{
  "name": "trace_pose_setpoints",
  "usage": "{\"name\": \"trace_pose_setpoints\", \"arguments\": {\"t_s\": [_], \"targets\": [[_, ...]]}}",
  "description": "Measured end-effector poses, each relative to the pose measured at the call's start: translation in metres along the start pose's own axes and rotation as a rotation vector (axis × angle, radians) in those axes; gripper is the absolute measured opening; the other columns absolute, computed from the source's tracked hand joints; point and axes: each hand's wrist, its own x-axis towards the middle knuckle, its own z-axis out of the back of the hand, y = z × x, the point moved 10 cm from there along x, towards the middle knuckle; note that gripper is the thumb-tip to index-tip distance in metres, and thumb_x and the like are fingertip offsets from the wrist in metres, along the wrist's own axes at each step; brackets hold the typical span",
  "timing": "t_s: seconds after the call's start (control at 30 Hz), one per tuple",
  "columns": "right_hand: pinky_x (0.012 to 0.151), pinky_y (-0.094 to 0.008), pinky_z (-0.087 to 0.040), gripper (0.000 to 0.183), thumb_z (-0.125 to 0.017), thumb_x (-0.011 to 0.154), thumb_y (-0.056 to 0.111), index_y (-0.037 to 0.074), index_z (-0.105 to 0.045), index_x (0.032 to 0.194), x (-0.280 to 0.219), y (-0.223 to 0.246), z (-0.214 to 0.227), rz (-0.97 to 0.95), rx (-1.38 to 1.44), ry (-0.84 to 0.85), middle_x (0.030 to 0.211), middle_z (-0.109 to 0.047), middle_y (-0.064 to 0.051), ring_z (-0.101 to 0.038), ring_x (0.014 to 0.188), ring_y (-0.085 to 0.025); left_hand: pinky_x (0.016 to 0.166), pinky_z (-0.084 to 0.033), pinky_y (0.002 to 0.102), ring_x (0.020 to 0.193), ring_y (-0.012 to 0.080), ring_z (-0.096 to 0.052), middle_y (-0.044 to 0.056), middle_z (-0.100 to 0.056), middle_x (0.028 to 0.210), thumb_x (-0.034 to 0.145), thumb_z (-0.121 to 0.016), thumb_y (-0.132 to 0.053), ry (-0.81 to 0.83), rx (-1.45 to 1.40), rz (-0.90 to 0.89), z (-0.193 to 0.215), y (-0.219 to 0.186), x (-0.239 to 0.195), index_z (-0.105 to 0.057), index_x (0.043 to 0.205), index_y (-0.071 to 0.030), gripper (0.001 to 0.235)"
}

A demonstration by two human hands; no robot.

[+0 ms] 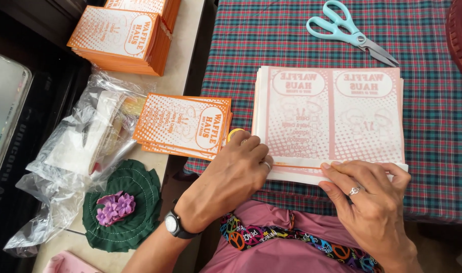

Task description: Folding printed paper sheets and sealing them with tape to create bags

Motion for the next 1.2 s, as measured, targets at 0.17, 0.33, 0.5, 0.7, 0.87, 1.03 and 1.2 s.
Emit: {"name": "trace_pose_setpoints", "arguments": {"t_s": [0.17,0.33,0.5,0.7,0.87,1.03,1.2], "targets": [[0.1,-0.041,-0.03,0.014,-0.071,0.1,0.027,0.017,-0.075,0.107,0.009,0.003,0.003,-0.005,-0.005,0.007,0.098,-0.072,0.006,-0.065,0.09,-0.018,0.073,-0.044,0.041,0.069,0.0286,-0.053,0.005,-0.054,0.07,0.084,-0.064,0.004,-0.061,0.04,-0.085,0.0,-0.012,0.006,-0.054,0.065,-0.015,0.028],[0.098,-0.042,-0.029,0.012,-0.07,0.099,0.028,0.017,-0.074,0.1,0.017,0.0,0.0,-0.034,0.017,0.054,0.091,-0.066,0.003,-0.061,0.087,-0.021,0.074,-0.043,0.041,0.074,0.0291,-0.051,0.008,-0.05,0.077,0.089,-0.062,0.006,-0.16,0.009,-0.122,0.02,-0.015,0.003,-0.054,0.071,-0.01,0.026],[0.091,-0.044,-0.052,0.012,-0.079,0.096,0.01,0.005,-0.079,0.108,0.036,0.034,0.026,0.13,0.047,-0.083,0.109,-0.068,-0.011,-0.058,0.098,-0.033,0.073,-0.041,0.041,0.077,0.0294,-0.05,0.01,-0.05,0.083,0.097,-0.054,0.005,-0.223,-0.054,-0.104,0.04,-0.03,0.002,-0.061,0.083,-0.005,0.018],[0.068,-0.042,-0.052,0.012,-0.063,0.097,-0.011,-0.005,-0.073,0.095,0.04,0.046,0.028,0.269,0.167,-0.093,0.09,-0.067,-0.013,-0.057,0.075,-0.03,0.078,-0.044,0.045,0.075,0.0318,-0.049,0.013,-0.051,0.09,0.099,-0.058,0.006,-0.238,-0.151,-0.069,0.056,-0.035,-0.007,-0.061,0.102,0.003,0.005],[0.075,-0.038,-0.053,0.004,-0.072,0.091,-0.005,-0.003,-0.074,0.095,0.032,0.016,0.032,0.195,0.362,-0.098,0.091,-0.069,-0.011,-0.064,0.081,-0.028,0.095,-0.049,0.052,0.117,0.0408,-0.062,0.018,-0.062,0.128,0.105,-0.05,-0.008,-0.217,-0.254,0.053,0.023,-0.008,-0.017,-0.052,0.14,-0.004,0.035],[0.079,-0.032,-0.055,0.012,-0.069,0.091,-0.009,-0.001,-0.072,0.099,0.02,-0.026,0.028,0.08,0.526,-0.068,0.098,-0.068,-0.013,-0.066,0.089,-0.026,0.087,-0.052,0.047,0.106,0.0385,-0.068,0.017,-0.069,0.115,0.107,-0.059,-0.003,-0.446,-0.422,-0.012,0.03,-0.004,-0.018,-0.063,0.116,0.0,0.011],[0.087,-0.034,-0.057,0.018,-0.067,0.096,-0.017,-0.001,-0.074,0.102,0.013,-0.051,0.027,-0.025,0.465,-0.087,0.114,-0.069,-0.022,-0.067,0.103,-0.031,0.063,-0.04,0.039,0.071,0.0266,-0.049,0.012,-0.056,0.088,0.107,-0.057,0.004,-0.476,-0.302,-0.118,0.026,-0.034,0.004,-0.063,0.113,0.009,0.01]]}}
